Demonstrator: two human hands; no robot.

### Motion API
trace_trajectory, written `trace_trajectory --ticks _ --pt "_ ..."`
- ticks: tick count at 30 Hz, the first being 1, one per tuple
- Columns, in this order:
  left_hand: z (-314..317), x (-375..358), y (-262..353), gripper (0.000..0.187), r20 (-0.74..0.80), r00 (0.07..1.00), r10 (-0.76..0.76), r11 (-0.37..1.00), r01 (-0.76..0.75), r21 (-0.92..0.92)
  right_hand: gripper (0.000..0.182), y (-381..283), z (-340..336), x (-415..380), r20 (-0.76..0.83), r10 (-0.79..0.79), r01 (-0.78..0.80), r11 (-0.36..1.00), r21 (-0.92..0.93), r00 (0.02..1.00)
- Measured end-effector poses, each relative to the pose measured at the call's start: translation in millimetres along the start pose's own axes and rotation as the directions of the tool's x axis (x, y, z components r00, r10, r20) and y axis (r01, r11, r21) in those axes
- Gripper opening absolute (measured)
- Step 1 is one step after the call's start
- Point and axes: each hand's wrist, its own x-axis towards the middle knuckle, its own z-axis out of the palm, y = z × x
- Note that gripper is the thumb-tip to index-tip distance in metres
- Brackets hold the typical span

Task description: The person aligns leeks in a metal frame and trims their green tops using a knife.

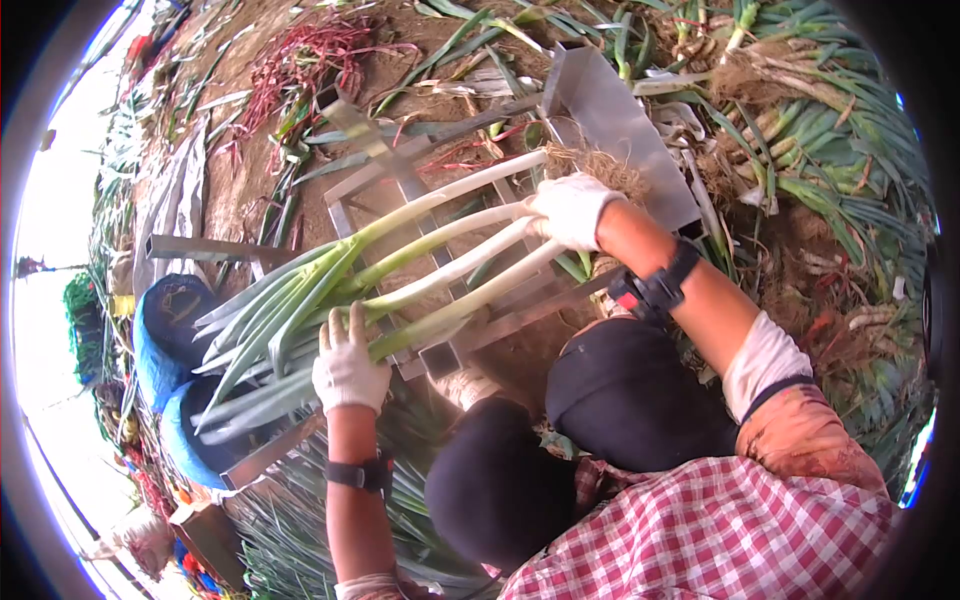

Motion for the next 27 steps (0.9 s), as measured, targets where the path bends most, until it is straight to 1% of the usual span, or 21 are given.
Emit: trace_trajectory --ticks 1,2,3,5,6,7,9,10,11,12,13,14,15,17,19,21,22,23,24,26,27 --pt "3 -6 0 0.090 -0.011 0.997 -0.083 0.997 0.083 0.003 0.027 7 1 2 0.048 0.082 -0.080 0.996 -0.044 0.995" --pt "9 -9 -2 0.092 -0.065 0.991 -0.117 0.993 0.118 0.014 0.028 16 18 13 0.031 0.157 -0.151 0.978 -0.142 0.987" --pt "9 -8 -5 0.092 -0.066 0.991 -0.117 0.993 0.119 0.017 0.028 14 24 12 0.029 0.156 -0.150 0.979 -0.140 0.987" --pt "9 -4 -11 0.090 -0.006 0.996 -0.085 0.984 0.083 -0.156 0.036 12 37 8 -0.051 0.136 -0.142 0.980 -0.137 0.989" --pt "8 -2 -7 0.084 0.027 0.996 -0.083 0.987 0.086 -0.138 0.037 13 40 6 -0.023 0.120 -0.121 0.986 -0.110 0.993" --pt "14 -2 -8 0.080 -0.018 0.999 -0.045 0.996 0.044 -0.079 0.037 11 47 0 -0.013 0.105 -0.106 0.989 -0.107 0.994" --pt "20 -2 -8 0.077 -0.033 0.999 -0.028 0.998 0.026 -0.059 0.039 10 56 -11 -0.318 -0.024 -0.008 0.995 -0.098 0.948" --pt "20 -2 -8 0.083 -0.016 0.999 -0.036 0.992 0.034 -0.118 0.042 8 60 -14 -0.417 -0.157 0.048 0.964 -0.261 0.895" --pt "19 -6 -10 0.083 -0.011 0.999 -0.043 0.993 0.042 -0.112 0.042 6 63 -12 -0.417 -0.162 0.056 0.965 -0.255 0.894" --pt "13 -8 -9 0.088 -0.008 1.000 -0.023 0.995 0.022 -0.100 0.043 0 53 -12 -0.256 -0.181 0.147 0.978 -0.147 0.949" --pt "10 -8 -7 0.093 -0.004 1.000 0.005 0.996 -0.005 -0.093 0.043 -3 48 -14 -0.087 -0.210 0.209 0.978 -0.025 0.974" --pt "11 -5 -5 0.102 -0.026 1.000 0.005 0.996 -0.007 -0.088 0.046 -3 59 -15 -0.180 -0.354 0.335 0.934 -0.125 0.918" --pt "11 0 -5 0.102 -0.062 0.995 0.082 0.990 -0.089 -0.113 0.040 -9 62 -12 -0.106 -0.357 0.320 0.910 -0.262 0.928" --pt "14 10 1 0.102 -0.044 0.984 0.173 0.985 -0.173 0.016 0.033 -14 61 -5 -0.021 -0.271 0.261 0.944 -0.204 0.962" --pt "10 21 6 0.098 -0.059 0.981 0.183 0.983 -0.184 -0.015 0.029 -17 54 -11 -0.002 -0.246 0.240 0.945 -0.222 0.969" --pt "4 33 11 0.093 -0.068 0.980 0.186 0.981 -0.190 -0.041 0.028 -18 45 -20 -0.044 -0.184 0.174 0.968 -0.180 0.982" --pt "-1 36 12 0.085 -0.034 0.984 0.172 0.980 -0.175 -0.090 0.027 -15 41 -25 -0.037 -0.118 0.111 0.983 -0.147 0.992" --pt "-4 37 12 0.077 0.003 0.988 0.155 0.978 -0.153 -0.138 0.029 -7 47 -27 -0.138 -0.145 0.134 0.987 -0.085 0.980" --pt "-5 36 13 0.064 -0.090 0.983 0.157 0.978 -0.168 -0.121 0.032 -6 51 -23 -0.135 -0.103 0.099 0.995 -0.032 0.986" --pt "-10 40 15 0.062 -0.077 0.986 0.150 0.983 -0.157 -0.091 0.035 -5 54 -16 -0.139 -0.064 0.068 0.997 0.022 0.988" --pt "-12 41 15 0.060 -0.063 0.986 0.152 0.986 -0.156 -0.064 0.039 -5 54 -15 -0.306 -0.096 0.078 0.994 -0.070 0.947"
